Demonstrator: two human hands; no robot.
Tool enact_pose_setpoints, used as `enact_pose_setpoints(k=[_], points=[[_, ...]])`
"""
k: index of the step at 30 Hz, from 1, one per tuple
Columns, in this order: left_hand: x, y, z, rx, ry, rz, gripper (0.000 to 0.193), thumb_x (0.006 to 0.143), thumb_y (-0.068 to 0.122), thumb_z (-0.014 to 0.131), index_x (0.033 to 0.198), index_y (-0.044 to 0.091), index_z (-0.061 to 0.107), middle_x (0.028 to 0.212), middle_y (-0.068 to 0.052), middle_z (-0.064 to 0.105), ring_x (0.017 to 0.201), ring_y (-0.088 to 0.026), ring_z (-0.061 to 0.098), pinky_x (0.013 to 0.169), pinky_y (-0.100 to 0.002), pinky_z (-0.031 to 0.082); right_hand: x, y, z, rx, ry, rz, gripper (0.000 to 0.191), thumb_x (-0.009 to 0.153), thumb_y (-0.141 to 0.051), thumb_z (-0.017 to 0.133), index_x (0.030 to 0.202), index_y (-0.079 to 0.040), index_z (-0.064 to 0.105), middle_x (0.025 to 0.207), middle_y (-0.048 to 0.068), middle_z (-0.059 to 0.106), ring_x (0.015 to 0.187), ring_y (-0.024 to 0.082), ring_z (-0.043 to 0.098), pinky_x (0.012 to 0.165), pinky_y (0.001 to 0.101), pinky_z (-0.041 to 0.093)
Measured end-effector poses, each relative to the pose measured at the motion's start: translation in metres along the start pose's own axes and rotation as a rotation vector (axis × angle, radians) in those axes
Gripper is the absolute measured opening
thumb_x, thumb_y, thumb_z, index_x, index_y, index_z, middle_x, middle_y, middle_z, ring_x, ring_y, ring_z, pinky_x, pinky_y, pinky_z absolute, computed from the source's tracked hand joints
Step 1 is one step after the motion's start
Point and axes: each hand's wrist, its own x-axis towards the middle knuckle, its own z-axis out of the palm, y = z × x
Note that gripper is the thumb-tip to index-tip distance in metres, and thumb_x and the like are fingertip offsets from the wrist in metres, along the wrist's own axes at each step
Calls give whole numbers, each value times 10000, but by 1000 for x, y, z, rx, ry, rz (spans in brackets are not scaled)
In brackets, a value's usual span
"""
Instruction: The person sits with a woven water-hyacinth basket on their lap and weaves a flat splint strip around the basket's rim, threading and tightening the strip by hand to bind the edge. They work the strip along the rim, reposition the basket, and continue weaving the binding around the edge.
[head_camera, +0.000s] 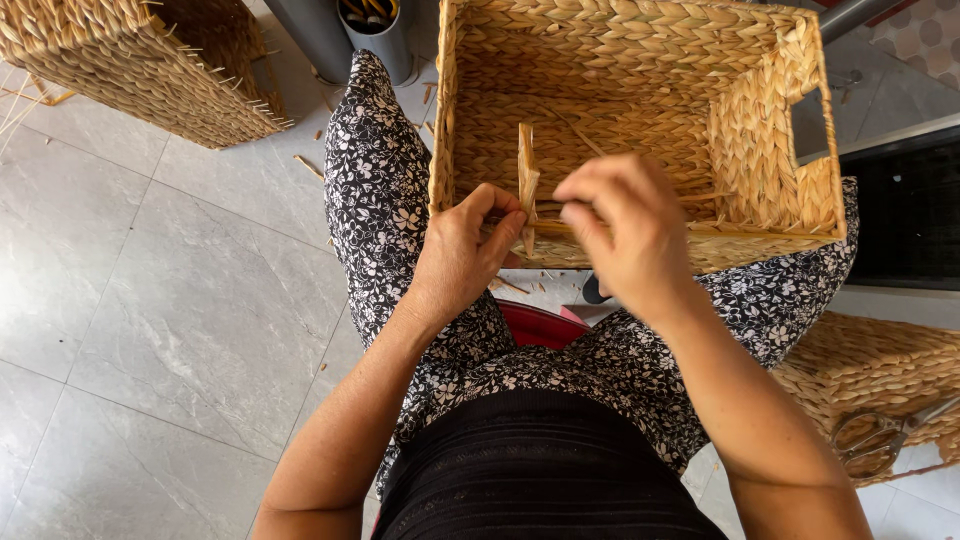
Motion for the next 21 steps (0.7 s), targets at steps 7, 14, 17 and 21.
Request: enact_pose_setpoints(k=[7, 14, 17, 21], points=[[-6, 0, 0, -46, -34, -58, 178, 976, 164, 648, 1038, -2, 635, 872, -90, 764, 716, -152, 790, 564, -272, 654, -31, -13, 40, -155, 148, -160, 240, 845, -122, 856, 1009, -187, 693, 1190, 35, 618, 1172, 252, 542, 1076, 488, 384], [-6, 7, 1, -13, -28, -27, 168, 980, 167, 649, 996, 2, 619, 866, -80, 762, 741, -148, 789, 587, -265, 661, -75, -29, -22, 851, -425, -216, 115, 968, -166, 758, 1049, -210, 689, 1046, -103, 705, 1028, 37, 676, 971, 272, 528], [-5, 3, -1, -10, -29, -44, 168, 977, 169, 648, 982, 2, 629, 851, -79, 759, 736, -142, 792, 579, -271, 656, -85, -21, -38, 1156, -448, -11, 207, 929, -182, 749, 1133, -210, 767, 1078, -33, 783, 992, 106, 756, 892, 251, 653], [-9, -2, 0, 128, 23, 16, 186, 948, 195, 690, 948, 10, 672, 760, -95, 746, 675, -149, 750, 593, -299, 606, -80, -14, 3, 140, -127, -120, 411, 912, -25, 732, 1297, -166, 696, 1334, 69, 599, 1216, 221, 604, 1048, 309, 544]])
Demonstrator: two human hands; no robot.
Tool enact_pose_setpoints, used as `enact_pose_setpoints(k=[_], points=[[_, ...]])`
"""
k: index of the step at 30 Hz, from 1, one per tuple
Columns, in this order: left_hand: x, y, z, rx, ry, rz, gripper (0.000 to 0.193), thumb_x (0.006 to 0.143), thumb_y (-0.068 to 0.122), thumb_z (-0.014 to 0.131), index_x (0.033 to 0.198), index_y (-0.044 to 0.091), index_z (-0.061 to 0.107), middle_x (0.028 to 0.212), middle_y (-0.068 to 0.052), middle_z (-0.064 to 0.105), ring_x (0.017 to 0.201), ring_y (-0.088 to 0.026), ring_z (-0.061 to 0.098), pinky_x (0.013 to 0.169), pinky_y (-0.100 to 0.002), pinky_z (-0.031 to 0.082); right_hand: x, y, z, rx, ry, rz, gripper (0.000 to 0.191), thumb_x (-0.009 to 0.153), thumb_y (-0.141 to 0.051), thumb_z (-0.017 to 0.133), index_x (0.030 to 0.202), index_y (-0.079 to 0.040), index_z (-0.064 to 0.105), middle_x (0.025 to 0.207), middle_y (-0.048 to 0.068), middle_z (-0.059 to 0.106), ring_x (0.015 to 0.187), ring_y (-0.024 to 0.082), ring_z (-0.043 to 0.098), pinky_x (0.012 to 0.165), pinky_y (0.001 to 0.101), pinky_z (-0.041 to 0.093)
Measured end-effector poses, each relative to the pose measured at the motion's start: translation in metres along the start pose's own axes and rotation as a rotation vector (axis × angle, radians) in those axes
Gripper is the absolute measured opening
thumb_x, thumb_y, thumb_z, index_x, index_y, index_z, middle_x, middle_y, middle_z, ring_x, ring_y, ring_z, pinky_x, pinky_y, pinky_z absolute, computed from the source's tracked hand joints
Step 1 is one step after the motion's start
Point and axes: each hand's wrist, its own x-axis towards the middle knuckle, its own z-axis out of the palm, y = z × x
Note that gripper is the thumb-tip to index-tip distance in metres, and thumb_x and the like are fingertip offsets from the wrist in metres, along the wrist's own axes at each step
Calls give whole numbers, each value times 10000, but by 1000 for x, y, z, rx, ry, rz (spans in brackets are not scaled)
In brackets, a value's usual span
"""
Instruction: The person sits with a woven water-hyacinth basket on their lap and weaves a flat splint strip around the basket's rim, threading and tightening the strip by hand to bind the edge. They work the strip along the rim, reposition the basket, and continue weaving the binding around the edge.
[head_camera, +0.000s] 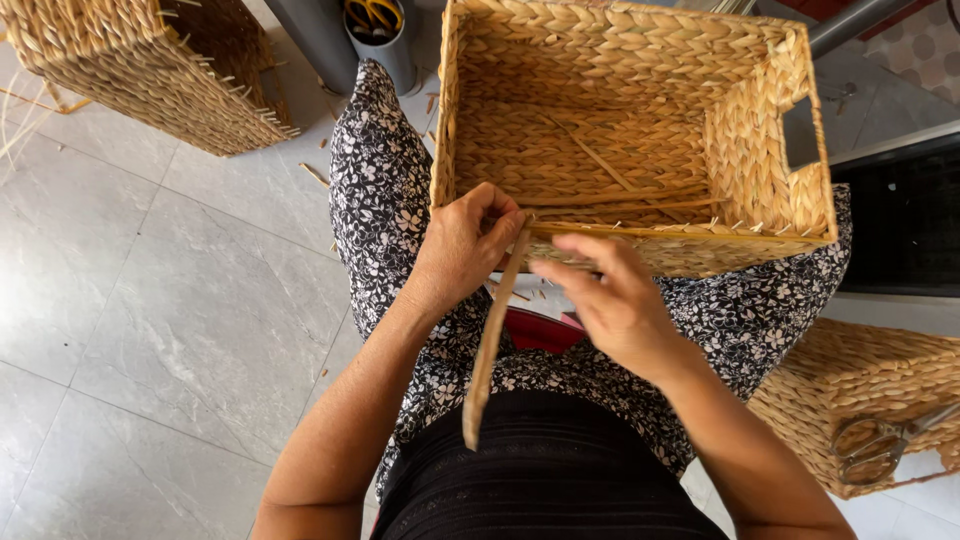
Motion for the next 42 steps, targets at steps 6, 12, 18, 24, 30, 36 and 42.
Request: enact_pose_setpoints(k=[6, 12, 18, 24, 30, 36, 42], points=[[-5, 4, 6, 38, 32, 61, 195, 922, 212, 706, 928, 17, 699, 741, -82, 740, 663, -144, 730, 608, -309, 584, 14, -12, 44, -223, 249, -26, 370, 827, -61, 864, 1159, -170, 743, 1367, 74, 535, 1206, 252, 532, 1008, 410, 470], [-4, 16, 3, -6, -26, -23, 190, 941, 200, 704, 929, 12, 681, 759, -66, 746, 678, -131, 756, 578, -277, 614, 12, 0, 50, -75, 323, -66, 254, 849, -18, 806, 1053, -130, 705, 1297, 53, 560, 1099, 215, 602, 917, 355, 541], [-9, 19, 0, -179, -90, -22, 124, 975, 93, 648, 1032, -4, 598, 922, -49, 709, 779, -128, 765, 588, -264, 618, -20, 9, 37, 502, 293, 6, 143, 983, 48, 646, 1091, -42, 619, 1211, 123, 706, 1003, 188, 740, 794, 230, 637], [-18, 4, -3, -68, -67, 327, 176, 996, -26, 621, 1152, 41, 668, 1068, -45, 677, 889, -162, 779, 727, -257, 625, -48, 9, 7, 580, 305, 155, 115, 1003, -15, 641, 1107, -52, 609, 1182, 129, 719, 1146, 217, 732, 941, 292, 654], [-23, 4, 6, 319, 99, 447, 413, 783, -79, 702, 1154, 103, 707, 1109, -24, 698, 871, -249, 749, 723, -331, 623, -40, -2, 14, 525, 307, -96, 98, 984, -26, 724, 1064, -67, 686, 1154, 112, 727, 1097, 216, 750, 834, 258, 638], [-18, 2, 1, 258, 82, 482, 364, 811, -115, 663, 1123, 69, 706, 1134, -33, 697, 893, -236, 753, 738, -312, 634, 11, -17, -1, 447, 259, -158, 111, 973, -51, 755, 1063, -81, 697, 1129, 87, 743, 938, 139, 760, 683, 189, 602], [-9, 0, 12, -196, -48, 128, 111, 968, 47, 672, 1060, -9, 699, 971, -79, 668, 777, -155, 786, 622, -254, 645, 109, -9, -18, 611, 276, -198, 128, 1108, -27, 658, 1154, -144, 683, 1084, 37, 737, 765, 97, 693, 610, 231, 609]])
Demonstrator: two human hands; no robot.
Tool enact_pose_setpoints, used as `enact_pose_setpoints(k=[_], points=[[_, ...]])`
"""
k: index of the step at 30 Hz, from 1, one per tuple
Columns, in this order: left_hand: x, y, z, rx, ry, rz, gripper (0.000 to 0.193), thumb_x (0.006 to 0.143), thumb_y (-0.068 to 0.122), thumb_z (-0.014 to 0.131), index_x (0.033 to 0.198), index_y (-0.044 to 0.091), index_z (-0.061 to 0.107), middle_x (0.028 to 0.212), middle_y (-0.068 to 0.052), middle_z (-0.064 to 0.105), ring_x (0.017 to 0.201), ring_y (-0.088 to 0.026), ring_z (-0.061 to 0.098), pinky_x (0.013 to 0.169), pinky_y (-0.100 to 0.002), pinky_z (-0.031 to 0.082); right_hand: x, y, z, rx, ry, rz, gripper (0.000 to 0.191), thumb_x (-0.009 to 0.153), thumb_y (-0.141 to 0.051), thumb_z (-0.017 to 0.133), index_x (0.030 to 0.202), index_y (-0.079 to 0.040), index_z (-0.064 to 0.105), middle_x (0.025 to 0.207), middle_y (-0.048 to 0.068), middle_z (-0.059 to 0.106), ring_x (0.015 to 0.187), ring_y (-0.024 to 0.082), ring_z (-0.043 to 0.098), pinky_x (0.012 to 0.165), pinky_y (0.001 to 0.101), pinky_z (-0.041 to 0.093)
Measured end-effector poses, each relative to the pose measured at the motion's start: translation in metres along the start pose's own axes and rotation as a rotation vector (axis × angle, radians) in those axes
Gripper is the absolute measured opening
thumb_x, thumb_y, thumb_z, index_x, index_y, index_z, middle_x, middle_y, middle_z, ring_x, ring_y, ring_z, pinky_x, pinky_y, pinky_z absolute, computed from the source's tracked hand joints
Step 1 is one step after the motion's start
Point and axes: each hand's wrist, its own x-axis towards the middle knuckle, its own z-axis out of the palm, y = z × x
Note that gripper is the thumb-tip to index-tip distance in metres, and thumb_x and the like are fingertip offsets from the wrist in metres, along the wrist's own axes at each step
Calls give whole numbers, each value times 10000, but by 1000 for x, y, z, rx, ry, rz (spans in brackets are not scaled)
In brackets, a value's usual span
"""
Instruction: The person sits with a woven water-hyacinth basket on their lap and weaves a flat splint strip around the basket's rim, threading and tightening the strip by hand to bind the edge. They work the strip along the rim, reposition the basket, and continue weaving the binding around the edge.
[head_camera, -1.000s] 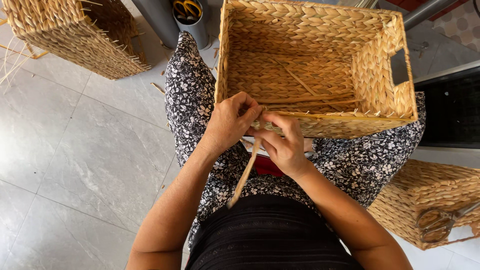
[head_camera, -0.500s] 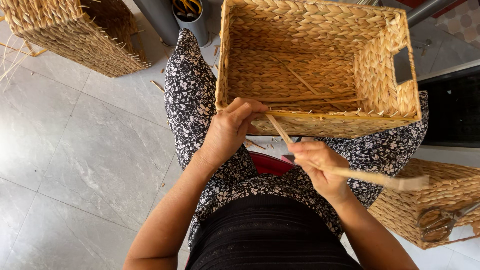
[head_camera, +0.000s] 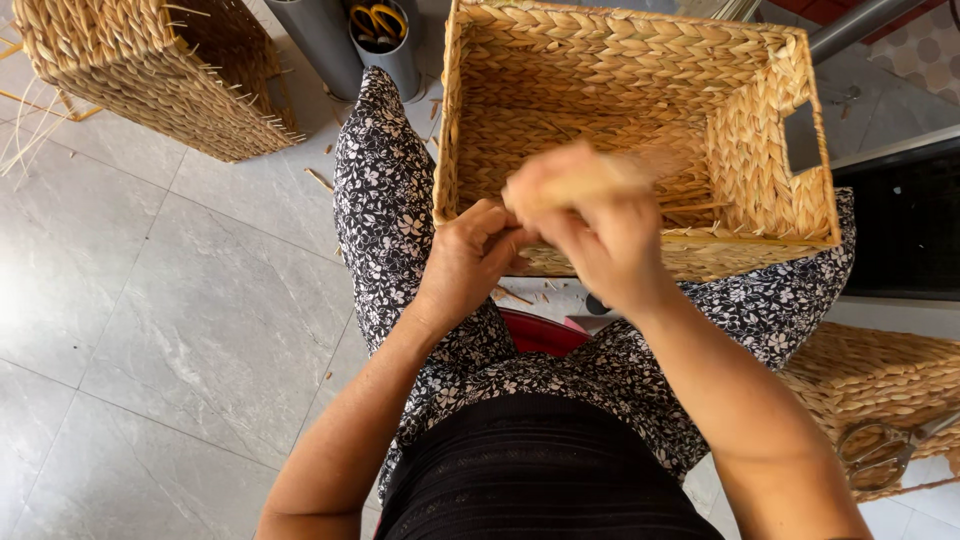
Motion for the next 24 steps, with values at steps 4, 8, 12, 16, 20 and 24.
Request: enact_pose_setpoints(k=[4, 8, 12, 16, 20, 24], points=[[7, 3, 7, 92, 32, -98, 157, 985, 122, 649, 1028, -19, 705, 1002, -93, 682, 723, -152, 783, 572, -246, 599, 56, 42, -9, -241, 107, 326, 405, 987, -81, 699, 1343, -91, 508, 804, -8, 687, 653, 92, 678, 514, 190, 556], [14, 8, 5, 84, 52, -188, 195, 985, 143, 635, 1071, -19, 700, 1021, -106, 710, 717, -161, 790, 576, -241, 622, 72, 83, -29, -250, 18, 354, 241, 1042, -33, 657, 1265, -121, 683, 862, 40, 724, 739, 124, 685, 624, 197, 592], [17, 9, -7, 44, 21, -172, 199, 967, 126, 638, 1087, -25, 688, 1038, -105, 705, 721, -162, 792, 586, -243, 644, 52, 94, -65, -720, -195, 18, 94, 1062, -12, 703, 1112, -65, 763, 990, 92, 727, 888, 160, 707, 760, 206, 611], [18, 4, -13, 80, -29, -99, 205, 891, 69, 676, 1071, -27, 692, 1035, -95, 689, 725, -158, 794, 639, -253, 640, 28, 85, -73, -898, -19, 25, 13, 983, -40, 751, 988, -41, 764, 918, 152, 660, 788, 201, 661, 646, 248, 568], [19, 1, -1, 155, 34, -90, 190, 884, 134, 737, 1030, 13, 714, 1010, -71, 700, 745, -146, 771, 676, -267, 639, 6, 67, -57, -307, 120, 573, 120, 1102, -77, 637, 1071, -78, 753, 915, 28, 720, 706, 67, 669, 550, 179, 547], [19, 3, 13, 376, 79, -20, 187, 872, 192, 767, 997, 54, 746, 1007, -57, 707, 753, -176, 746, 702, -314, 601, -6, 57, -48, -183, 167, 562, 100, 1093, -93, 637, 1088, -61, 733, 877, 31, 716, 723, 59, 680, 572, 170, 557]])
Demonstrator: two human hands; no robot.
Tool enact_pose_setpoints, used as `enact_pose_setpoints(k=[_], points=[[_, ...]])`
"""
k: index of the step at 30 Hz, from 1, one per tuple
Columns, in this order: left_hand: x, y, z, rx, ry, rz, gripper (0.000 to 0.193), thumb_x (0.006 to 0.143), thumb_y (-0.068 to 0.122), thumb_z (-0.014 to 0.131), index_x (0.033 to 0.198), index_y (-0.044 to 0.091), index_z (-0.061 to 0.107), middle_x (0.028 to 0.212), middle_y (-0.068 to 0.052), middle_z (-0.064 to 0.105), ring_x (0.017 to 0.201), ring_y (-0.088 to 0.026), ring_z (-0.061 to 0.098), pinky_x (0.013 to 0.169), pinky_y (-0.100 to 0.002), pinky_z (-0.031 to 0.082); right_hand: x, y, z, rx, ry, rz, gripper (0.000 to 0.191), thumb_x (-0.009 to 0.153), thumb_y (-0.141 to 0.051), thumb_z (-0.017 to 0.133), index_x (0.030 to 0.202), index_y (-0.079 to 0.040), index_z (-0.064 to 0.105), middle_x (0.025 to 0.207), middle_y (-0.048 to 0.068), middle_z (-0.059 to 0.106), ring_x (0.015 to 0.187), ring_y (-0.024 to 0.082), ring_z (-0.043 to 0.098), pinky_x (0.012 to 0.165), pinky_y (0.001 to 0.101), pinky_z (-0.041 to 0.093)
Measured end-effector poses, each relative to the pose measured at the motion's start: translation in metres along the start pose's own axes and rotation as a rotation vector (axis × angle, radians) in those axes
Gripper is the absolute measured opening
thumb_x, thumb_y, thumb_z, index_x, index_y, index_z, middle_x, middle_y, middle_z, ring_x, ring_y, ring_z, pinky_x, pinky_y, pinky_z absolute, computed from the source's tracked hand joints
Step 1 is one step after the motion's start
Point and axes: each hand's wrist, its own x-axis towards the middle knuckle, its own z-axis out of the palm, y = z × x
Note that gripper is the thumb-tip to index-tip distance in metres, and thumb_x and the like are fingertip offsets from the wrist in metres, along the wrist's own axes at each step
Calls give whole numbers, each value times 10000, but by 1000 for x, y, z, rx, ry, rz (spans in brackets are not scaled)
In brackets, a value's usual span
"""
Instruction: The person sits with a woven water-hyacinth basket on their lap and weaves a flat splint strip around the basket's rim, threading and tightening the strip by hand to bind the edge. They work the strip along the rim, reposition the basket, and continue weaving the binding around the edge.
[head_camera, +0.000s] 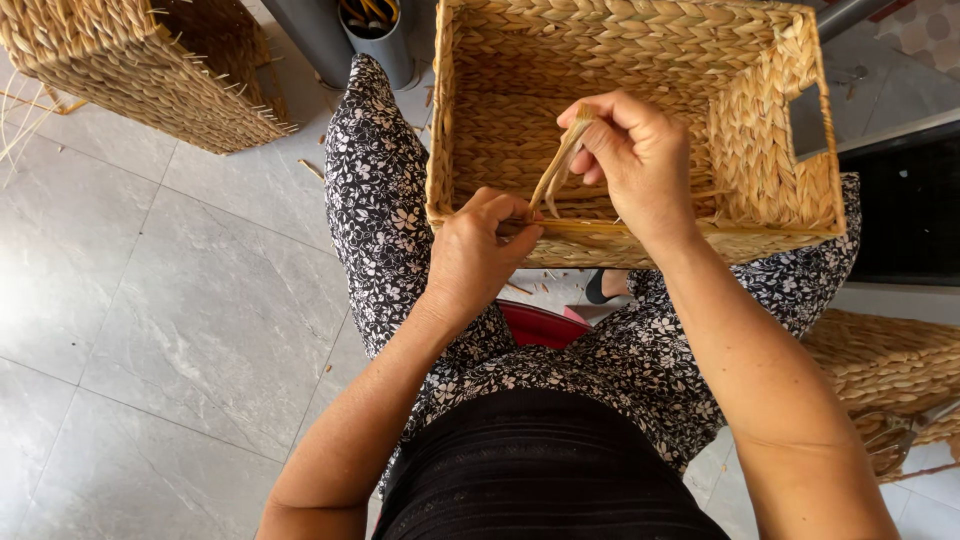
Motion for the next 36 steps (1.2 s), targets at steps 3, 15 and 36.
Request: enact_pose_setpoints(k=[3, 15, 36], points=[[-3, 4, 5, 74, 44, 28, 182, 872, 215, 763, 984, 72, 755, 991, -42, 721, 761, -191, 744, 706, -343, 586, -3, 1, -2, 36, 60, -86, 114, 1127, -116, 623, 1122, -54, 719, 917, 48, 722, 757, 67, 678, 610, 174, 555], [-1, 4, 3, 128, 2, -33, 212, 883, 231, 769, 1000, 60, 722, 979, -67, 720, 709, -208, 737, 664, -368, 578, 4, 2, 4, -106, 57, -82, 113, 1089, -138, 648, 1091, -59, 728, 848, 34, 730, 701, 52, 707, 551, 170, 585], [12, 2, -18, -348, -189, -188, 205, 1001, 183, 615, 1075, -6, 639, 888, -96, 757, 697, -175, 796, 540, -257, 635, -27, -4, -12, -610, -90, -234, 124, 989, -82, 744, 1109, -85, 714, 1168, 89, 685, 1063, 224, 648, 931, 373, 557]])
